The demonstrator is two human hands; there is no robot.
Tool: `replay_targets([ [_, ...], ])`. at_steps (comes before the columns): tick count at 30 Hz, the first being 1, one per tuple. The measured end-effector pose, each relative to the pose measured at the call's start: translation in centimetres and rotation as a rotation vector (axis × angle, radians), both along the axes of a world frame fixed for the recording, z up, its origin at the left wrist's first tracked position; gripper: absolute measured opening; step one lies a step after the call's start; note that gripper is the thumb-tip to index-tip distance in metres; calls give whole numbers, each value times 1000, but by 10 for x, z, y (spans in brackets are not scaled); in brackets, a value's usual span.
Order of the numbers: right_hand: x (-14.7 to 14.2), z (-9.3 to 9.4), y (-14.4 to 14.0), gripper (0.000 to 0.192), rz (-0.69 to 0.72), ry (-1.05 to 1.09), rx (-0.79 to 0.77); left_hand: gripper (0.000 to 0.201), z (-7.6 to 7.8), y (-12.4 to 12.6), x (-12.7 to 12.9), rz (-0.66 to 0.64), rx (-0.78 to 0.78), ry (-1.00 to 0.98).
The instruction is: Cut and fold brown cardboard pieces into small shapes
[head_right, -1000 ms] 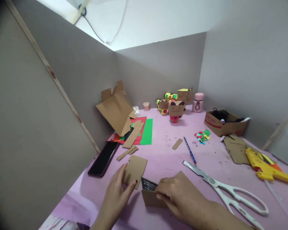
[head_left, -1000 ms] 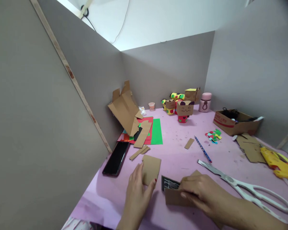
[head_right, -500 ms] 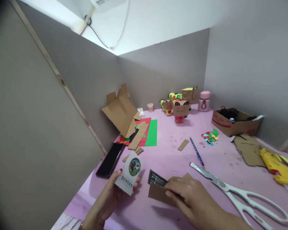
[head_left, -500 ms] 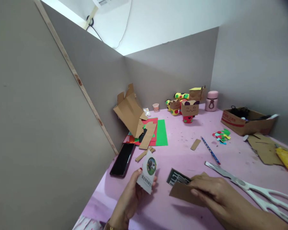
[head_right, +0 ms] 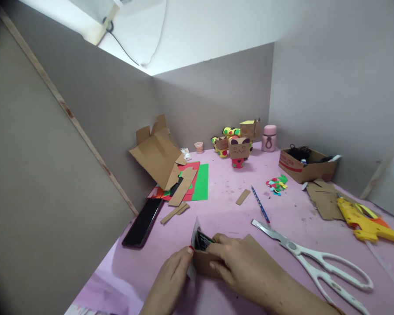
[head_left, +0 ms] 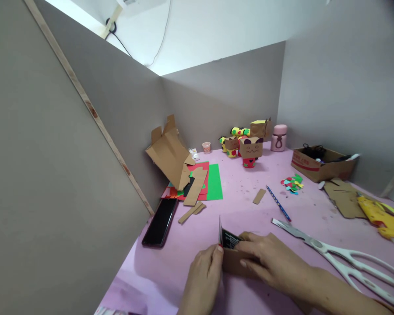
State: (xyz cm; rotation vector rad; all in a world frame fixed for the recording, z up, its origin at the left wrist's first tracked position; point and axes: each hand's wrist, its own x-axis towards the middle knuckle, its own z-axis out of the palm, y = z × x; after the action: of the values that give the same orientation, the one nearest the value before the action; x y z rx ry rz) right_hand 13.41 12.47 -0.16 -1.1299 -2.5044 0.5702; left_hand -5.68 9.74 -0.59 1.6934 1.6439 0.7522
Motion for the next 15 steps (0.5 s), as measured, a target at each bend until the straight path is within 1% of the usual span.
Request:
replay_targets([
  [3, -1, 3, 0, 14, 6, -20, 11, 47, -6, 0, -1, -19, 0, -62],
  [5, -2, 4, 1, 15, 7, -28, 21, 52, -9, 2, -2, -78, 14, -132],
  [7, -3, 5, 3, 15, 16, -37, 26, 55, -10, 4, -2, -132, 47, -159],
  [10, -4, 6, 5, 16, 21, -38, 26, 52, -7, 7, -1, -157, 93, -121],
  [15, -5, 5, 2, 17, 5, 0, 11, 47, -1, 11, 10, -138, 128, -18],
])
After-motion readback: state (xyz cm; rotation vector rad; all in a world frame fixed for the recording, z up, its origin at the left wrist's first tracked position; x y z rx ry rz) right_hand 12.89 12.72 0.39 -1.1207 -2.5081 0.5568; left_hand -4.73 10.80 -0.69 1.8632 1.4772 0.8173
